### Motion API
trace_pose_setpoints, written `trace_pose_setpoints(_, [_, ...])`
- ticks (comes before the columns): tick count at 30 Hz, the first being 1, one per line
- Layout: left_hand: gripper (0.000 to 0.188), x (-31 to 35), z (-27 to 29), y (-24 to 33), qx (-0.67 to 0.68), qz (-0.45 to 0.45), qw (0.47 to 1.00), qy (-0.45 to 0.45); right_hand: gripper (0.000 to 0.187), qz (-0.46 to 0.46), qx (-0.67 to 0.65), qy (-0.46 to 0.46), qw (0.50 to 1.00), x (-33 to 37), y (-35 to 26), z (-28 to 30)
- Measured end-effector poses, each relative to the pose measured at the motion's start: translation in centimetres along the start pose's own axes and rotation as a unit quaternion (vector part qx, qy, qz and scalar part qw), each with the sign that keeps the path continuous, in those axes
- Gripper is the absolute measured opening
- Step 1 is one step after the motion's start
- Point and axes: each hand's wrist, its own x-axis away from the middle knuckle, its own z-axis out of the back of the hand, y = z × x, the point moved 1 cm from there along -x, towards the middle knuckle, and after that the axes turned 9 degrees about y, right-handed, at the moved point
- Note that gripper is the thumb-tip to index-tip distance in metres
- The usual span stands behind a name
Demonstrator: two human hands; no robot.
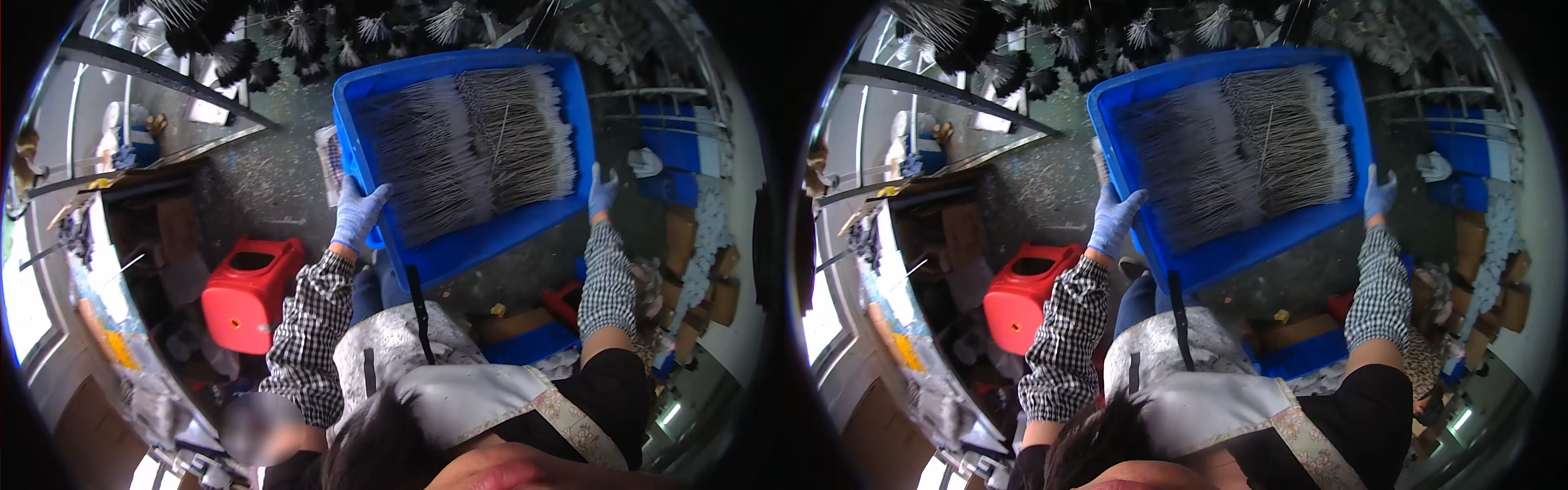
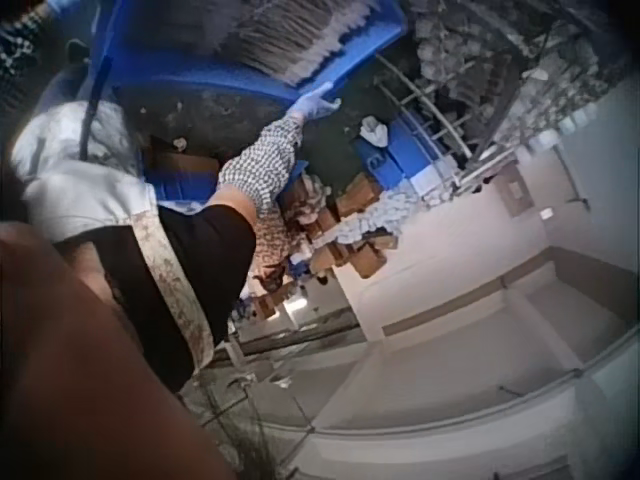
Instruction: The recorder moves crates of wire bundles and then applies a white adhesive or coating to the bundles using a manual applicator or jig.
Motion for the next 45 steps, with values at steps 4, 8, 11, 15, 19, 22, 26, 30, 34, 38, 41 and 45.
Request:
trace_pose_setpoints(4, [0.064,1.2,0.2,1.4,0.013,-0.029,0.998,0.056,0.096,-0.195,-0.126,-0.048,0.971,6.5,2.1,0.9])
trace_pose_setpoints(8, [0.054,3.4,1.9,-5.4,0.17,-0.082,0.974,0.123,0.097,-0.391,-0.282,-0.292,0.826,14.1,-3.4,2.1])
trace_pose_setpoints(11, [0.046,6.8,2.5,-13.5,0.267,-0.032,0.956,0.117,0.096,-0.451,-0.337,-0.357,0.746,19.7,-5.1,2.9])
trace_pose_setpoints(15, [0.033,12.5,3.9,-22.7,0.264,0.078,0.951,0.138,0.089,-0.4,-0.412,-0.364,0.734,26.3,-8.7,2.6])
trace_pose_setpoints(19, [0.024,16.4,4.1,-30.3,0.192,0.099,0.966,0.14,0.081,-0.455,-0.411,-0.327,0.719,29.2,-7.8,2.7])
trace_pose_setpoints(22, [0.021,17.8,4.0,-32.9,0.219,0.198,0.945,0.139,0.084,-0.487,-0.371,-0.301,0.731,30.6,-5.5,1.8])
trace_pose_setpoints(26, [0.02,18.4,3.8,-35.0,0.126,0.094,0.967,0.202,0.065,-0.415,-0.332,-0.47,0.705,33.6,-2.3,0.6])
trace_pose_setpoints(30, [0.02,17.4,3.3,-33.6,0.08,0.088,0.973,0.197,0.056,-0.417,-0.253,-0.503,0.713,36.5,0.8,-0.5])
trace_pose_setpoints(34, [0.018,16.6,2.4,-33.6,0.056,0.075,0.978,0.188,0.042,-0.328,-0.199,-0.536,0.752,37.1,-2.6,1.0])
trace_pose_setpoints(38, [0.017,16.3,1.8,-33.6,0.059,0.08,0.978,0.185,0.048,-0.323,-0.196,-0.572,0.729,37.0,-2.8,0.7])
trace_pose_setpoints(41, [0.016,16.0,1.3,-34.1,0.064,0.089,0.977,0.184,0.049,-0.316,-0.184,-0.596,0.715,36.6,-2.1,0.1])
trace_pose_setpoints(45, [0.015,16.0,1.2,-34.2,0.098,0.089,0.97,0.204,0.047,-0.267,-0.117,-0.619,0.729,36.7,-4.7,0.8])
